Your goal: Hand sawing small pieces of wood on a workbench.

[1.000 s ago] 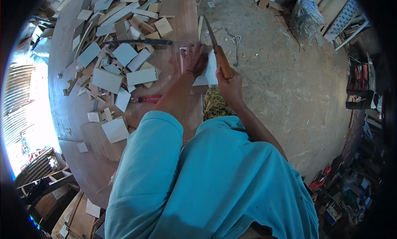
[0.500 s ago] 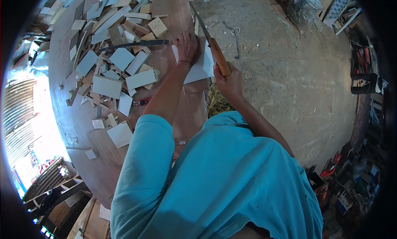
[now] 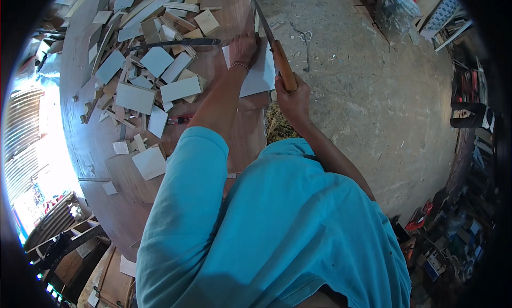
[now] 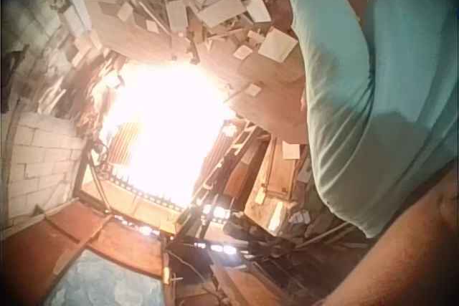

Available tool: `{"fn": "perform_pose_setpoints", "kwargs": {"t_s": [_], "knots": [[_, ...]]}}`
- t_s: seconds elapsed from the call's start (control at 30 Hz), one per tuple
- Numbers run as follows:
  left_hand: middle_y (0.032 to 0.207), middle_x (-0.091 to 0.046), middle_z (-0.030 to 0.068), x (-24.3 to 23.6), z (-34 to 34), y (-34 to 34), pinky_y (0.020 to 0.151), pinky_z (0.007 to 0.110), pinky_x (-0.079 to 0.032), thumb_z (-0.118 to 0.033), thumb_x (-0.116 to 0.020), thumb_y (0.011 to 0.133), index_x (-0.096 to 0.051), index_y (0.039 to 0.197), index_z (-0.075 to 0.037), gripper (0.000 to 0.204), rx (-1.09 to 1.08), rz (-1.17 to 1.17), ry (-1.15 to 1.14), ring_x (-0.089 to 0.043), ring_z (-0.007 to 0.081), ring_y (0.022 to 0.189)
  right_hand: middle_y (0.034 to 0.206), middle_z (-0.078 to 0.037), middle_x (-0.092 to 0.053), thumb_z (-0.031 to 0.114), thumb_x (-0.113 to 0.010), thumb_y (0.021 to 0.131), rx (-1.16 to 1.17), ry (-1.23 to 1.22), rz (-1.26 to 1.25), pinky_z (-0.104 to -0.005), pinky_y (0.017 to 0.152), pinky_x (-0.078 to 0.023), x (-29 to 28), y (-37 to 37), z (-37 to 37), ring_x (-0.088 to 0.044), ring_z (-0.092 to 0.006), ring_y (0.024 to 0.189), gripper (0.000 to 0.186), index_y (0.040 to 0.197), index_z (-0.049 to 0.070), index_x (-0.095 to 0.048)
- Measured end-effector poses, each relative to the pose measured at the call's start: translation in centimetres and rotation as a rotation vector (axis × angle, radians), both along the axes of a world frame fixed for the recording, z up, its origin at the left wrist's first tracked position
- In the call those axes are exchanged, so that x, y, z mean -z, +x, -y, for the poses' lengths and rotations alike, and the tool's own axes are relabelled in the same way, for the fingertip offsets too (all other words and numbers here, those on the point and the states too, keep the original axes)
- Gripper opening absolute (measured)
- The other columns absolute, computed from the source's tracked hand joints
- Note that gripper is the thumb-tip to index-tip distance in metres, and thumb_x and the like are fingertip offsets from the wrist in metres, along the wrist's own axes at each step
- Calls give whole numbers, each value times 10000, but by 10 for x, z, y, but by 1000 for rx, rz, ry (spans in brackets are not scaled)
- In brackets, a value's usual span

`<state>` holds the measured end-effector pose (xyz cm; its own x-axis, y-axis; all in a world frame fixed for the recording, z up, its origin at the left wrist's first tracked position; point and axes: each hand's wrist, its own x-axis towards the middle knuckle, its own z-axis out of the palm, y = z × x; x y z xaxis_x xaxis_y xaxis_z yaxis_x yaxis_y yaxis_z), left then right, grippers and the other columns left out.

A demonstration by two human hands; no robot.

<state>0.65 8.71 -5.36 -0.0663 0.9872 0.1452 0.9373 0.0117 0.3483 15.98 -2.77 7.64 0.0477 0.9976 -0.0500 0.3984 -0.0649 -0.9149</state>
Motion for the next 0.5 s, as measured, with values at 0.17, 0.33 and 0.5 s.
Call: {"fn": "perform_pose_setpoints", "kwargs": {"t_s": [0.17,0.33,0.5], "knots": [[873,-586,191,-10,4,5,752,453,-413,-175,-457,811,-578,822,-32,189,48,-13,105,-536,346,873,585,-207,-543,159,-607,768,25,12,-19,-380,513,-425,6,2,0,-574,-330,533,223,742,-55,-549],[1050,-441,182,-1,-5,-6,761,488,-385,-191,-473,808,-604,860,-19,222,-25,-82,215,-472,375,930,610,-224,-559,174,-606,763,-17,-2,21,-396,521,-439,6,-3,-4,-586,-388,600,223,748,-42,-553],[1033,-459,200,4,-10,-3,837,505,-339,-228,-467,838,-594,872,-4,260,-71,-114,227,-471,375,942,643,-235,-571,191,-603,754,0,-6,21,-420,544,-458,6,-6,-10,-586,-403,638,233,784,-35,-561]]}}
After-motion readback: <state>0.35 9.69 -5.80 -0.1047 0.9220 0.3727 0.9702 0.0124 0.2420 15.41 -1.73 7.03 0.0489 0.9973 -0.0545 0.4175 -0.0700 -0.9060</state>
